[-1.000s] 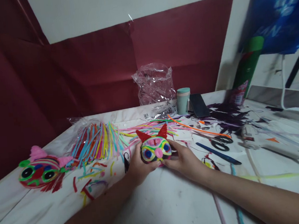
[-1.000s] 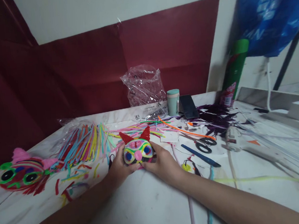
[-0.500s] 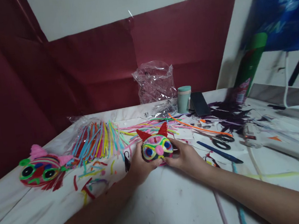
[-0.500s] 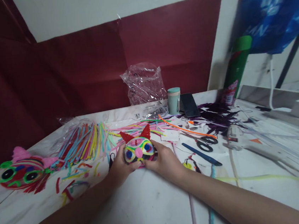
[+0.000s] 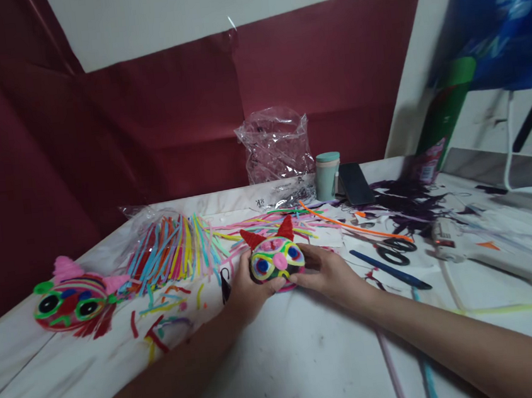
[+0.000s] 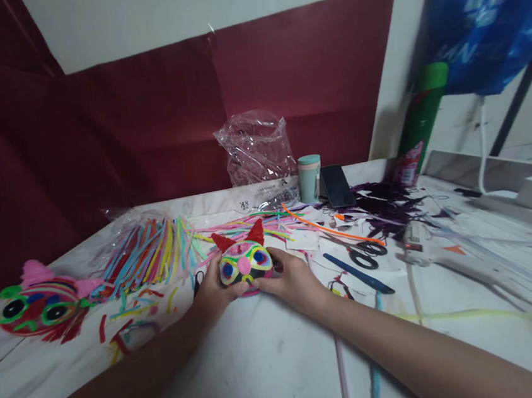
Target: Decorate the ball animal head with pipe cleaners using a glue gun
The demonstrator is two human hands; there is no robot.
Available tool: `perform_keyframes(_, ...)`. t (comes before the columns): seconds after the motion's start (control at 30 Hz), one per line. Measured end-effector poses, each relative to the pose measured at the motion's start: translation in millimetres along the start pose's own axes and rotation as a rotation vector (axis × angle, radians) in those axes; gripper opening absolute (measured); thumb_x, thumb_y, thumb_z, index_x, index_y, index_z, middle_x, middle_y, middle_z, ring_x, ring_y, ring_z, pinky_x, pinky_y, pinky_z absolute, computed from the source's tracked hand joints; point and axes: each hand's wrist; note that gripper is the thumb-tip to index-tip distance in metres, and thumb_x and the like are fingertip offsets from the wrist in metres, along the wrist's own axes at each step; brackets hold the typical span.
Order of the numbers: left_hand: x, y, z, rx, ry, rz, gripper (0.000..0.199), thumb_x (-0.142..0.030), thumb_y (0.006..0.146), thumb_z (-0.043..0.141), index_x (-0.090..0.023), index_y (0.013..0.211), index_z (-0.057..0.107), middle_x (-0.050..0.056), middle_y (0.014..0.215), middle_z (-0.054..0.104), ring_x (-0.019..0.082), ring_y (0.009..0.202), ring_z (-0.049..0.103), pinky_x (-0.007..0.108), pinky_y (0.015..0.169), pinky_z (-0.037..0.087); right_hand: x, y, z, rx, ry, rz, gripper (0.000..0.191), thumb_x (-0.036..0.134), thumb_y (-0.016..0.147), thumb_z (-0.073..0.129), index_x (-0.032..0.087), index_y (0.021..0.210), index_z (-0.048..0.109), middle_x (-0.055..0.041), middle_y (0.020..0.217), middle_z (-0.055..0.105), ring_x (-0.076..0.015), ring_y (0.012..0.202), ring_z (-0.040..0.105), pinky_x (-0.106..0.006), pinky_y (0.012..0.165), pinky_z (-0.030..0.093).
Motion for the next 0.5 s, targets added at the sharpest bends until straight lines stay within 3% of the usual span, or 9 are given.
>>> perform_keyframes(0.2, 6.1, 4.8, -5.5, 0.108, -0.071, 0.044, 0.072, -0.036, 0.06, 0.075, -0.019, 0.121, 0.041, 0.01, 0.12, 0.057, 0.026, 0.11, 0.054, 0.036, 0.09, 0.045, 0.9, 0.5, -0.4, -0.031, -0.034, 0.03, 0.049, 0.029, 0.067, 0.071, 0.016, 0.112, 0.058, -0.0082, 0.103, 0.067, -0.024, 0.092, 0.063, -0.036, 0.083, 0.05)
perform_keyframes(0.37, 4.0, 6.4, -7.8, -0.004, -0.028, -0.001, 0.05, -0.045, 0.079, 0.05, -0.021, 0.123, 0.047, 0.007, 0.134, 0.048, 0.024, 0.126, 0.04, 0.036, 0.102, 0.036, 5.2, 3.2, -1.3, -0.049, -0.001, 0.089, 0.039, 0.028, 0.066, 0.069, 0.015, 0.103, 0.062, -0.0077, 0.101, 0.068, -0.0229, 0.088, 0.063, -0.035, 0.08, 0.05)
perform_keyframes(0.5, 6.1, 7.8, -3.9, 0.033, -0.039, 0.027, 0.057, -0.038, 0.072, 0.061, -0.02, 0.123, 0.045, 0.008, 0.129, 0.052, 0.025, 0.121, 0.046, 0.038, 0.1, 0.039, 2.7, 4.4, -1.4, -0.061, -0.003, 0.109, 0.043, 0.03, 0.065, 0.07, 0.015, 0.105, 0.062, -0.0085, 0.102, 0.068, -0.0246, 0.089, 0.063, -0.036, 0.079, 0.05)
Point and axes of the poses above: each hand's wrist, its own y-axis towards the middle knuckle, its own z-axis out of the palm, x = y × z
